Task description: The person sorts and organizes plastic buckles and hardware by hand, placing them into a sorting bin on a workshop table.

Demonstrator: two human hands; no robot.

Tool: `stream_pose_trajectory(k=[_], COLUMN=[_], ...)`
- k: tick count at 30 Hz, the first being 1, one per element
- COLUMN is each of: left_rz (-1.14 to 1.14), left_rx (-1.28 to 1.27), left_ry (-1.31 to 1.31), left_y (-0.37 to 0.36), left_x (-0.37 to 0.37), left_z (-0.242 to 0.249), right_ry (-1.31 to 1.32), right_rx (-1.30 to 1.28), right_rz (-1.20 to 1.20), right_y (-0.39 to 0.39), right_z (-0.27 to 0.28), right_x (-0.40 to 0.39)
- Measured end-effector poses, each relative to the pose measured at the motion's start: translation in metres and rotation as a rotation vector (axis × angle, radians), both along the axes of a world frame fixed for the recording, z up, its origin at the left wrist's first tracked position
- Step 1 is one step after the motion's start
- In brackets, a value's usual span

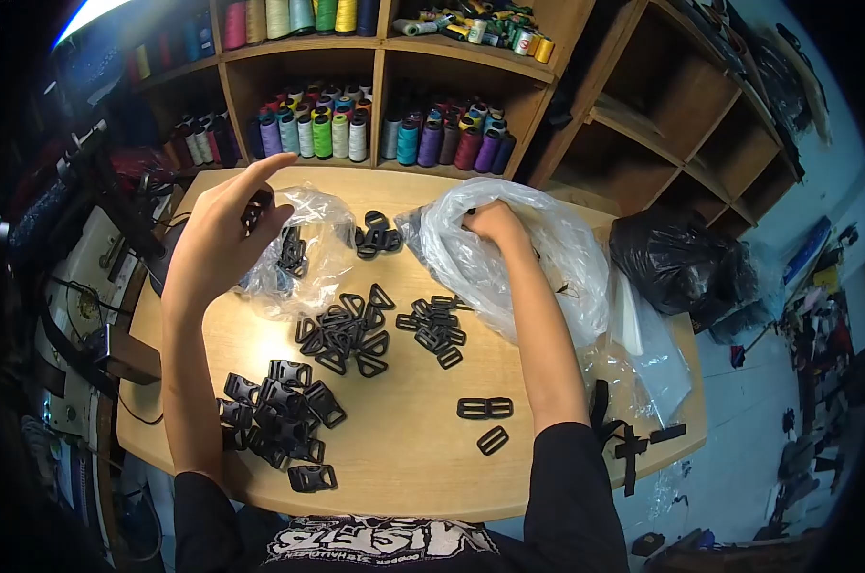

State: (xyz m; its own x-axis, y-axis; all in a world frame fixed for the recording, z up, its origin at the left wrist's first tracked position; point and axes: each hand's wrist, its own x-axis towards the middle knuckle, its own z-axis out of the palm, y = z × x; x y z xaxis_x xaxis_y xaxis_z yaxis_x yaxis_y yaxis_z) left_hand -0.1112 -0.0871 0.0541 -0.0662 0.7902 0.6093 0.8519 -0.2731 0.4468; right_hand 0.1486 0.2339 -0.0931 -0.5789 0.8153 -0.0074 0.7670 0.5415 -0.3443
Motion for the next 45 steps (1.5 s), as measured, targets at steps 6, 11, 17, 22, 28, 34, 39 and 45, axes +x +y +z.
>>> stream_pose_trajectory(k=[6,11,17,22,28,34,39,45], left_rz=[-0.006,-0.017,-0.039,-0.053,-0.207,-0.351,-0.422,-0.316], left_rx=[0.034,0.06,0.04,0.082,-0.139,-0.18,-0.328,-0.069], left_ry=[0.031,0.03,0.008,0.07,-0.13,-0.145,-0.492,-0.27], left_y=[0.0,-0.002,-0.003,-0.004,-0.01,-0.008,-0.005,-0.012], left_x=[-0.002,-0.003,0.0,0.003,0.028,0.052,0.043,0.03], left_z=[0.0,0.002,0.004,0.005,0.014,0.003,0.003,0.008], right_ry=[-0.034,0.01,-0.088,0.023,0.508,0.868,0.994,0.969], right_rx=[0.075,0.239,0.288,-0.42,-0.748,-0.81,-0.87,-0.953], right_rz=[0.003,0.062,0.1,0.003,0.238,0.449,0.479,0.466], right_y=[0.002,-0.011,-0.061,-0.098,-0.157,-0.215,-0.231,-0.242], right_z=[-0.003,0.011,0.073,0.111,0.135,0.136,0.139,0.13], right_x=[-0.004,0.001,0.028,0.062,0.068,0.021,0.001,-0.01])
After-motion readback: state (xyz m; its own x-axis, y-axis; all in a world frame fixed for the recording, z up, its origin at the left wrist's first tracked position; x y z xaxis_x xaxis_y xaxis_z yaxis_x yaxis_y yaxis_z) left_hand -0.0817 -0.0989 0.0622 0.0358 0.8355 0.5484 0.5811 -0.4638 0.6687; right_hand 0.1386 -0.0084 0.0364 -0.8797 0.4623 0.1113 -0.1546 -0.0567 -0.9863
